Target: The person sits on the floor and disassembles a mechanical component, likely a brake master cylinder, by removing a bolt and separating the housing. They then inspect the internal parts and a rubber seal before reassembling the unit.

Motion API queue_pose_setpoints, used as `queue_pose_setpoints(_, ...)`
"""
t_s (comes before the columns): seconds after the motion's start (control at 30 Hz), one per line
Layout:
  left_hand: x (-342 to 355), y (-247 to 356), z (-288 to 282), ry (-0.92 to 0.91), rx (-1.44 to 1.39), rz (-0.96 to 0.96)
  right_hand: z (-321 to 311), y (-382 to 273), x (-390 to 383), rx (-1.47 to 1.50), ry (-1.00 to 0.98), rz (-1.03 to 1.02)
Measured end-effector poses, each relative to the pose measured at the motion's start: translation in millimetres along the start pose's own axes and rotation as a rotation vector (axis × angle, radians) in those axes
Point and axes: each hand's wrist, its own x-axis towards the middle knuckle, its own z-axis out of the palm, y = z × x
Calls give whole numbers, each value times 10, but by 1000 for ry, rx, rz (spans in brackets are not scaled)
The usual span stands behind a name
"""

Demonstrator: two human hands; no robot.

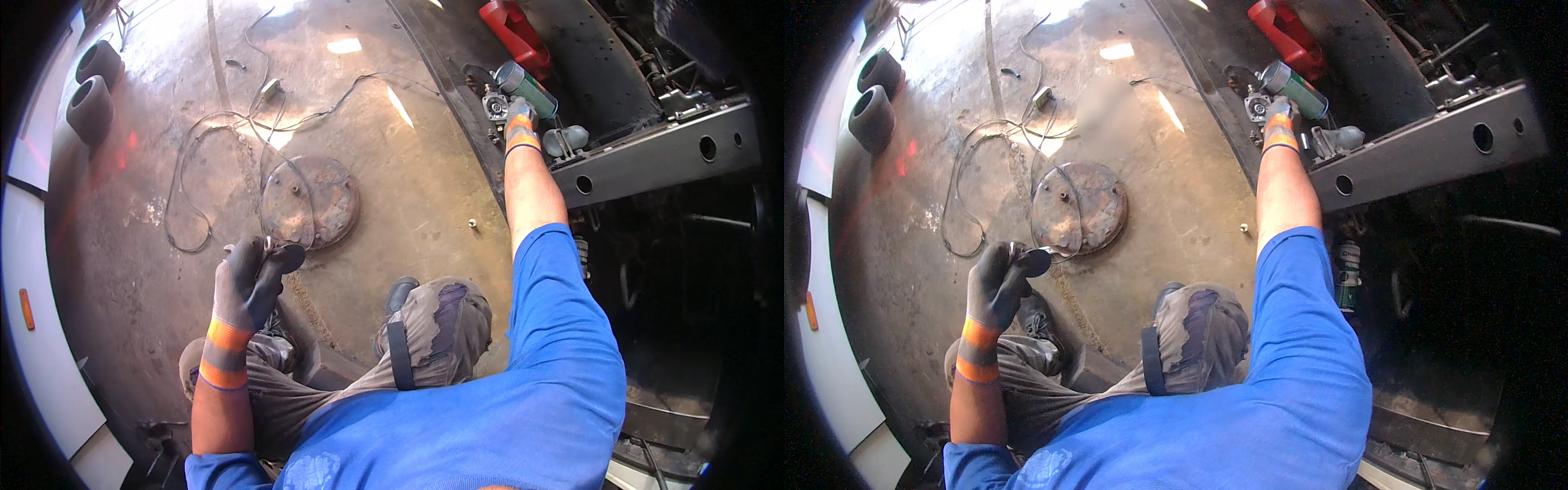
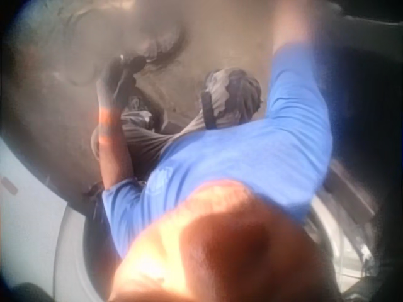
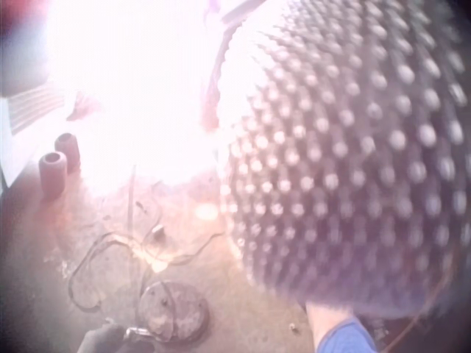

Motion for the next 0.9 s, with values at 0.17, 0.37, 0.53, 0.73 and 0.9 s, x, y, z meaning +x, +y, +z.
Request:
queue_pose_setpoints(0.17, 19, -99, 78, -9, -140, -10, -319, -353, -148, 272, 125, -147)
queue_pose_setpoints(0.37, 4, 139, 9, 53, -280, -233, -545, -906, -2598, 362, -550, -284)
queue_pose_setpoints(0.53, -6, 119, -28, 13, -336, -250, -764, -695, -3853, 378, -1018, -81)
queue_pose_setpoints(0.73, 182, 142, 197, -70, -317, -221, -658, -449, -4194, 486, -1217, 293)
queue_pose_setpoints(0.9, 231, -200, 313, -67, -393, -310, -518, -445, -4401, 401, -1248, 392)
